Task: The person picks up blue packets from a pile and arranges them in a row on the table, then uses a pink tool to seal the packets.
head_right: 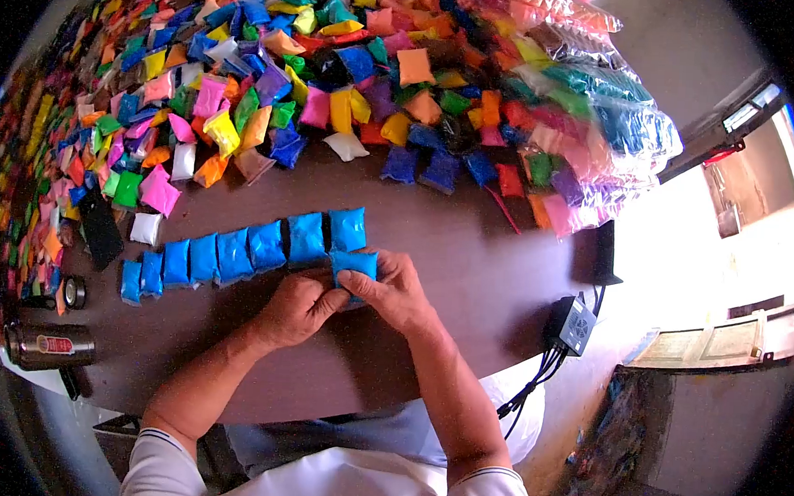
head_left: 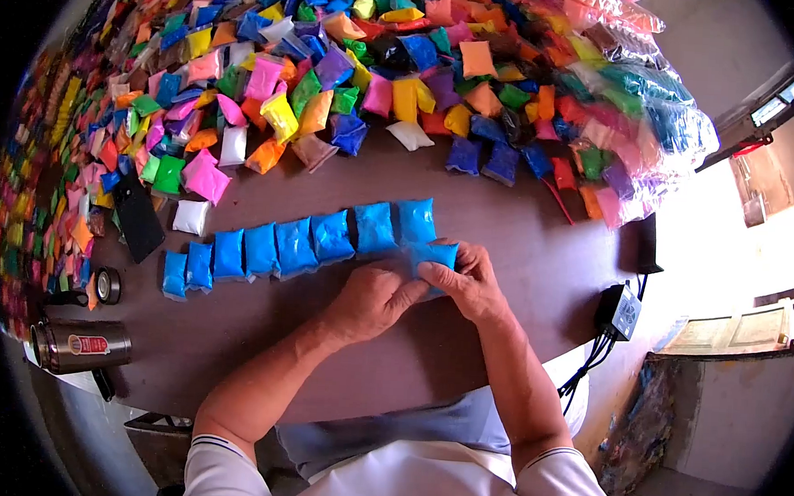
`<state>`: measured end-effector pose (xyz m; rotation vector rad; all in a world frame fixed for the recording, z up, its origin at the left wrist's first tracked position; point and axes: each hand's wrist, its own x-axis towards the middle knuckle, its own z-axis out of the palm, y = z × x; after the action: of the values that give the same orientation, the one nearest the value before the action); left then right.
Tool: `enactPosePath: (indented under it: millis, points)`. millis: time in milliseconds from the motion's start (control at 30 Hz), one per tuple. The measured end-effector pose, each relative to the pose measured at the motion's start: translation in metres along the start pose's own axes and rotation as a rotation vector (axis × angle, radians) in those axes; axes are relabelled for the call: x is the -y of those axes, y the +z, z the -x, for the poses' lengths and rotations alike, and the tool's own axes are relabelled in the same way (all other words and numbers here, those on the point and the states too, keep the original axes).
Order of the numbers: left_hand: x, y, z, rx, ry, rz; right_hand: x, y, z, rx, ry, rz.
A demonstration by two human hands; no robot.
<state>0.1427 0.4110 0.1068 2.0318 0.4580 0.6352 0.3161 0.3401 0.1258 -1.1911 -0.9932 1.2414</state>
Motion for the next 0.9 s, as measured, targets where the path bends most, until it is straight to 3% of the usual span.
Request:
enactPosePath:
  millis: [67, 133, 167, 233, 367, 433, 633, 733, 800, 833, 900]
  points:
    - [-0.003, 0.0, -0.001, -0.012, -0.016, 0.035, -0.005, -0.004, -0.001, -0.001, -0.014, 0.007]
    - [-0.003, -0.002, 0.0, -0.023, -0.032, 0.069, -0.014, -0.013, -0.002, 0.09, 0.002, -0.214]
    - [0.001, -0.003, 0.002, 0.008, -0.116, 0.128, -0.01, -0.016, -0.003, 0.089, 0.0, -0.215]
    - [0.004, -0.004, 0.004, 0.042, -0.202, 0.186, 0.002, -0.021, -0.005, 0.283, 0.128, -0.613]
    - [0.0, -0.008, 0.003, 0.052, -0.161, 0.209, 0.006, -0.015, -0.006, 0.259, 0.212, -0.57]
    - [-0.003, -0.008, 0.002, 0.08, -0.12, 0.201, 0.01, -0.004, 0.0, 0.186, 0.078, -0.533]
    - [0.0, -0.003, 0.005, 0.008, -0.07, 0.369, 0.0, -0.021, -0.001, 0.24, 0.058, -0.452]
    - [0.001, -0.009, 0.006, 0.043, -0.187, 0.447, 0.0, -0.028, 0.0, 0.133, 0.074, -0.272]
    - [0.003, -0.015, 0.005, 0.153, -0.117, 0.289, 0.001, -0.025, -0.001, 0.121, 0.069, -0.211]
    - [0.0, -0.013, 0.003, 0.155, -0.119, 0.289, 0.001, -0.023, -0.001, 0.111, 0.065, -0.149]
    - [-0.008, -0.008, -0.002, 0.063, 0.061, 0.17, 0.001, -0.019, -0.001, 0.131, 0.056, -0.104]
